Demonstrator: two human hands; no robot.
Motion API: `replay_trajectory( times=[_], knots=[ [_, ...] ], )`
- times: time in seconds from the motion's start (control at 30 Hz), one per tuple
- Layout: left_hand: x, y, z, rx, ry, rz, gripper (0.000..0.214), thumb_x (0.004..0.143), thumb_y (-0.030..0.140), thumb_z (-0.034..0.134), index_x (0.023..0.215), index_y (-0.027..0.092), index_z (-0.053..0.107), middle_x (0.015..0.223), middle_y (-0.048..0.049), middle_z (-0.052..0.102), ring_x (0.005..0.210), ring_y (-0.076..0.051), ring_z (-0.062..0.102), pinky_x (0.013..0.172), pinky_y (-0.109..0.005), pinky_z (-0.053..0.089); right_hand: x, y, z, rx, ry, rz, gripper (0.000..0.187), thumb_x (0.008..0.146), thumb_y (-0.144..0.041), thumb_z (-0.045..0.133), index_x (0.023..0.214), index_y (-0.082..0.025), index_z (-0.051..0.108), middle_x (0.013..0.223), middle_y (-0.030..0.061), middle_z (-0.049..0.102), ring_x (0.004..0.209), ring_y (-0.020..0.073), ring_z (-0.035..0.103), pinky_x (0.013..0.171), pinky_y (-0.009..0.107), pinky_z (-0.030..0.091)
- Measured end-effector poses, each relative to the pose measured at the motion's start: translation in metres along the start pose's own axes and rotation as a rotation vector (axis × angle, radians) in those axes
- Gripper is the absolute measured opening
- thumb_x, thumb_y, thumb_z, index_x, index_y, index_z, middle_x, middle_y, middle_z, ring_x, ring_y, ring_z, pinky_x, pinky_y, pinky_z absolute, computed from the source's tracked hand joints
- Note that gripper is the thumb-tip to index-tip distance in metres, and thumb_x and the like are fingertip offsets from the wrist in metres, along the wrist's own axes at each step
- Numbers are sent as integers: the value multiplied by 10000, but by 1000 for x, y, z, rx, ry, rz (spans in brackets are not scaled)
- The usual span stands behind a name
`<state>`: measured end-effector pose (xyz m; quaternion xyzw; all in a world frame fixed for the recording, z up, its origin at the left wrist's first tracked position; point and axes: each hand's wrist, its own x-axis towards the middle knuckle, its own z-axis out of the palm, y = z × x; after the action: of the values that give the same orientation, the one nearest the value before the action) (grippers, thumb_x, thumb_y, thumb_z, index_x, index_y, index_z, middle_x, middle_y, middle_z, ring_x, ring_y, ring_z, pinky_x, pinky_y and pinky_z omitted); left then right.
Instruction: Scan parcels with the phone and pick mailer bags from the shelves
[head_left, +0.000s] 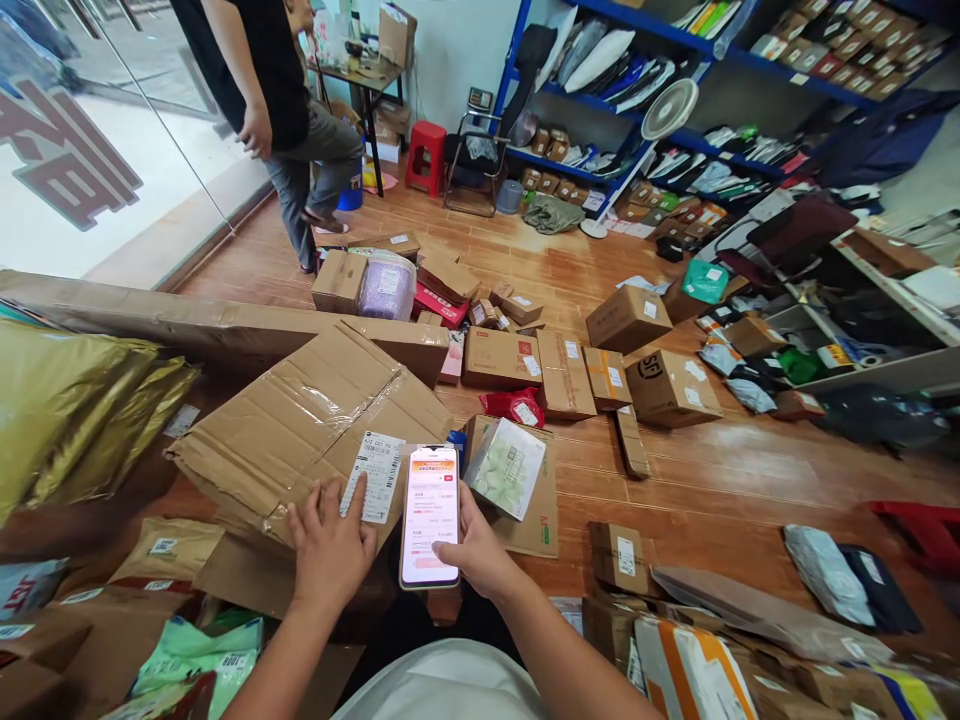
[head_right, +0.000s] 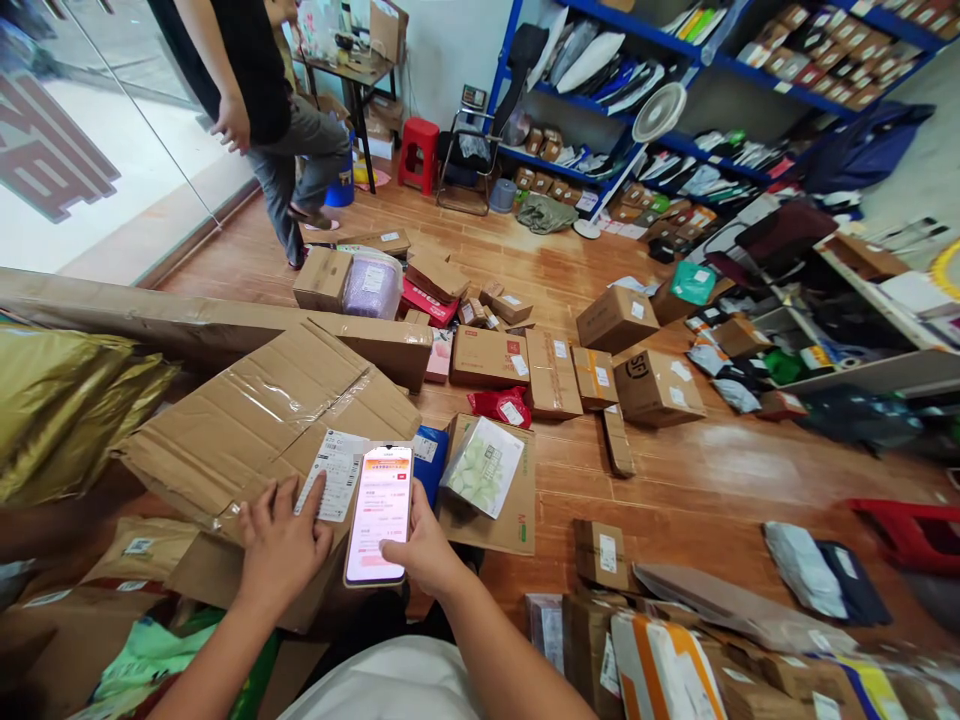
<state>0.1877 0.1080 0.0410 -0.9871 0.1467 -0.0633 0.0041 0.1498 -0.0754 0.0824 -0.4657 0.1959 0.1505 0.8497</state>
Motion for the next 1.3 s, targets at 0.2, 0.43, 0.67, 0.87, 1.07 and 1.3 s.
replay_trajectory(
  times=[0.2, 0.43, 0.67, 0.87, 1.07, 1.3],
  knots=[
    [-1, 0, 0, -3, 12, 0, 545, 774, 126, 480, 1311, 180, 554, 1297, -198, 471, 1217, -405, 383, 1009, -661, 307, 5, 4, 2, 123, 129, 24, 486, 652, -321, 727, 1087, -240, 523, 1006, 3, 697, 881, 185, 641, 751, 291, 479],
    [-1, 0, 2, -13, 11, -1, 546, 767, 125, 484, 1305, 177, 562, 1292, -195, 472, 1222, -405, 374, 1008, -662, 308, 9, 9, 3, 170, 215, 18, 499, 623, -490, 776, 1015, -244, 592, 967, -16, 723, 860, 162, 645, 780, 272, 468],
    [-1, -3, 4, -4, 30, 23, 554, 751, 128, 497, 1299, 173, 567, 1281, -195, 494, 1204, -406, 388, 981, -665, 335, 11, 12, 0, 201, 246, 0, 486, 609, -548, 768, 973, -252, 639, 972, -27, 724, 918, 168, 632, 818, 264, 458],
    [-2, -11, -2, -38, 29, 63, 526, 777, 160, 482, 1297, 127, 559, 1301, -175, 525, 1192, -376, 416, 1000, -605, 344, 11, 13, -7, 232, 310, 18, 545, 574, -576, 783, 987, -247, 650, 996, -10, 717, 985, 206, 615, 858, 296, 458],
    [1, -13, -9, -57, -26, 49, 527, 779, 173, 472, 1297, 130, 557, 1299, -151, 549, 1199, -347, 414, 1024, -555, 320, 12, 14, -12, 248, 361, 18, 509, 565, -542, 792, 954, -245, 655, 970, -3, 714, 938, 228, 620, 831, 320, 459],
    [9, -6, -20, -24, -124, -17, 588, 759, 201, 487, 1346, 237, 518, 1263, -124, 558, 1137, -346, 420, 966, -531, 322, 11, 12, -8, 254, 350, 12, 527, 562, -545, 792, 971, -245, 650, 973, 2, 712, 958, 246, 622, 841, 343, 467]
  ],
)
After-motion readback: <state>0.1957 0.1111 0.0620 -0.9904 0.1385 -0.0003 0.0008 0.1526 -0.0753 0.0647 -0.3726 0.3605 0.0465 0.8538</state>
